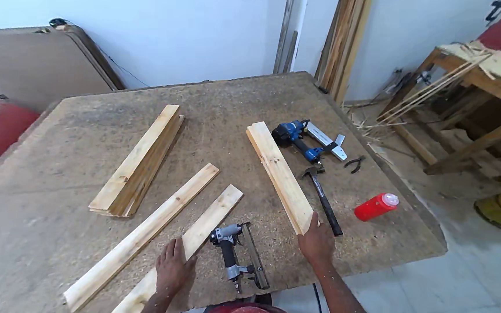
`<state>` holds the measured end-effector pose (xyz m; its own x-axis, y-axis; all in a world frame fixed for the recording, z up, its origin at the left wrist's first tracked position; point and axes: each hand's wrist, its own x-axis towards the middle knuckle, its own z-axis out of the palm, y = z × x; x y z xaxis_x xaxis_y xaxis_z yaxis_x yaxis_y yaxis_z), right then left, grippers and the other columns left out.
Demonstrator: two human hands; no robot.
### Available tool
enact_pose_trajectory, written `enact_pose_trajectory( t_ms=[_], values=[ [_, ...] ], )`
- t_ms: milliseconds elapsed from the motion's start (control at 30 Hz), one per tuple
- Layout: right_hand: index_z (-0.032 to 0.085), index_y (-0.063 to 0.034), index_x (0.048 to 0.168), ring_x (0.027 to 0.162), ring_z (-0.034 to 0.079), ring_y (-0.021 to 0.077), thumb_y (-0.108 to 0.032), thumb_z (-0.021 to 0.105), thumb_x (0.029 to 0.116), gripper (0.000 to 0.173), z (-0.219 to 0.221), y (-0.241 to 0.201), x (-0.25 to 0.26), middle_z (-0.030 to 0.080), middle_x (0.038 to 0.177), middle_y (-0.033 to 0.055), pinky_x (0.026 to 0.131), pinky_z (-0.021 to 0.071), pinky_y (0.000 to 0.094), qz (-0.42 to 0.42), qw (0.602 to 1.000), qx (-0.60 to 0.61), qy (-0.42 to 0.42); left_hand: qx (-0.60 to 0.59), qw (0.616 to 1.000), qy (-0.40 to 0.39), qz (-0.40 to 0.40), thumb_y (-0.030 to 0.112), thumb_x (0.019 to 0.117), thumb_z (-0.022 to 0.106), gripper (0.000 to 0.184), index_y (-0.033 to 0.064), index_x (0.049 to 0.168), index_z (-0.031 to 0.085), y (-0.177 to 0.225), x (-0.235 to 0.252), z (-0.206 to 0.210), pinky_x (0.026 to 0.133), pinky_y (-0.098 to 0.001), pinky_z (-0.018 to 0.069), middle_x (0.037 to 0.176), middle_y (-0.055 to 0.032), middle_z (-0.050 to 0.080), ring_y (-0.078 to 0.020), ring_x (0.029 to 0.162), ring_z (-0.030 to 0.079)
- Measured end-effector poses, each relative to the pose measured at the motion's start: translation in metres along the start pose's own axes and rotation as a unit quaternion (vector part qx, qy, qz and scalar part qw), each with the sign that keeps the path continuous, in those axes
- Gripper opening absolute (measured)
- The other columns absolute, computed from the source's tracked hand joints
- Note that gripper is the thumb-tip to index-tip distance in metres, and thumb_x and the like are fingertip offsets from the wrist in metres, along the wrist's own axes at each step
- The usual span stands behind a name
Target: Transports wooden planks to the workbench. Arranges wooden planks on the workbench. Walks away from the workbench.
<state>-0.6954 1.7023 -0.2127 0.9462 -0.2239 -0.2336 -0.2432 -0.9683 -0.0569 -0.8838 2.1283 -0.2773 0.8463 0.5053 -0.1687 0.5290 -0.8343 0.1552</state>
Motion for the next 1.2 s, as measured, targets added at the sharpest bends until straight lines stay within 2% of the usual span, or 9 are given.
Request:
enact_pose_trajectory(
  t_ms=[200,433,667,833,933,1067,1200],
  values=[
    [0.024,-0.0164,0.164,0.126,0.057,0.0423,-0.043,0.077,0.0801,0.103,0.005,-0.001,-0.001,0.055,0.141,0.0241,0.101,0.0489,0.0572,0.002,1.0,-0.001,0.019,-0.001,1.0,0.012,0.003,0.069,0.084,0.064,0.098,0.0161,0.161,0.034,-0.004,0.001,0.005,0.12,-0.0584,0.0276,0.163,-0.0125,0.037,-0.0327,0.151,0.034],
    [0.025,-0.0149,0.164,0.125,0.058,0.0417,-0.043,0.078,0.0796,0.103,0.008,-0.003,-0.003,0.055,0.141,0.0236,0.099,0.0499,0.0574,-0.001,0.999,-0.008,0.037,-0.014,1.0,-0.013,-0.004,0.069,0.0841,0.064,0.1,0.018,0.162,0.03,-0.002,0.0,-0.003,0.122,-0.0566,0.025,0.166,-0.0113,0.033,-0.0325,0.153,0.029],
    [0.021,-0.0157,0.165,0.127,0.057,0.0401,-0.046,0.078,0.0795,0.107,0.005,-0.002,0.001,0.054,0.143,0.0233,0.1,0.0498,0.0558,0.003,1.0,-0.012,0.013,-0.011,1.0,-0.018,0.0,0.07,0.0846,0.062,0.1,0.0169,0.163,0.029,-0.002,0.001,-0.004,0.121,-0.0572,0.0261,0.166,-0.0113,0.032,-0.0322,0.153,0.029],
    [0.018,-0.0139,0.165,0.13,0.054,0.0431,-0.047,0.078,0.0799,0.11,-0.005,-0.002,0.001,0.051,0.145,0.0268,0.103,0.0495,0.0567,-0.005,1.0,0.005,-0.022,-0.013,1.0,-0.023,0.01,0.067,0.0854,0.064,0.1,0.0139,0.162,0.029,-0.001,0.0,-0.007,0.12,-0.0611,0.0255,0.165,-0.0161,0.032,-0.0371,0.152,0.029],
    [0.022,-0.0149,0.165,0.127,0.057,0.0416,-0.051,0.08,0.0768,0.112,-0.013,-0.001,0.0,0.054,0.142,0.0245,0.099,0.0514,0.0565,0.0,1.0,0.009,-0.01,-0.004,1.0,-0.011,0.015,0.067,0.085,0.064,0.099,0.0143,0.162,0.031,-0.003,0.001,-0.003,0.119,-0.0604,0.0275,0.164,-0.0162,0.034,-0.0371,0.151,0.031],
    [0.023,-0.0157,0.165,0.131,0.053,0.0426,-0.05,0.079,0.0791,0.108,-0.014,-0.005,-0.004,0.051,0.145,0.0249,0.104,0.0481,0.0566,0.008,1.0,0.009,-0.002,0.002,1.0,-0.004,0.02,0.069,0.0849,0.063,0.099,0.0133,0.161,0.033,-0.005,0.0,0.0,0.118,-0.0599,0.0286,0.163,-0.0168,0.035,-0.0374,0.151,0.032],
    [0.032,-0.0155,0.162,0.126,0.057,0.0412,-0.046,0.081,0.0749,0.104,-0.025,-0.006,-0.005,0.058,0.139,0.0218,0.099,0.0511,0.0575,0.01,0.999,0.034,0.025,0.006,1.0,-0.006,0.021,0.068,0.0856,0.062,0.098,0.0131,0.161,0.032,-0.002,0.001,-0.004,0.118,-0.0591,0.029,0.163,-0.0165,0.035,-0.0376,0.151,0.032]
  ],
)
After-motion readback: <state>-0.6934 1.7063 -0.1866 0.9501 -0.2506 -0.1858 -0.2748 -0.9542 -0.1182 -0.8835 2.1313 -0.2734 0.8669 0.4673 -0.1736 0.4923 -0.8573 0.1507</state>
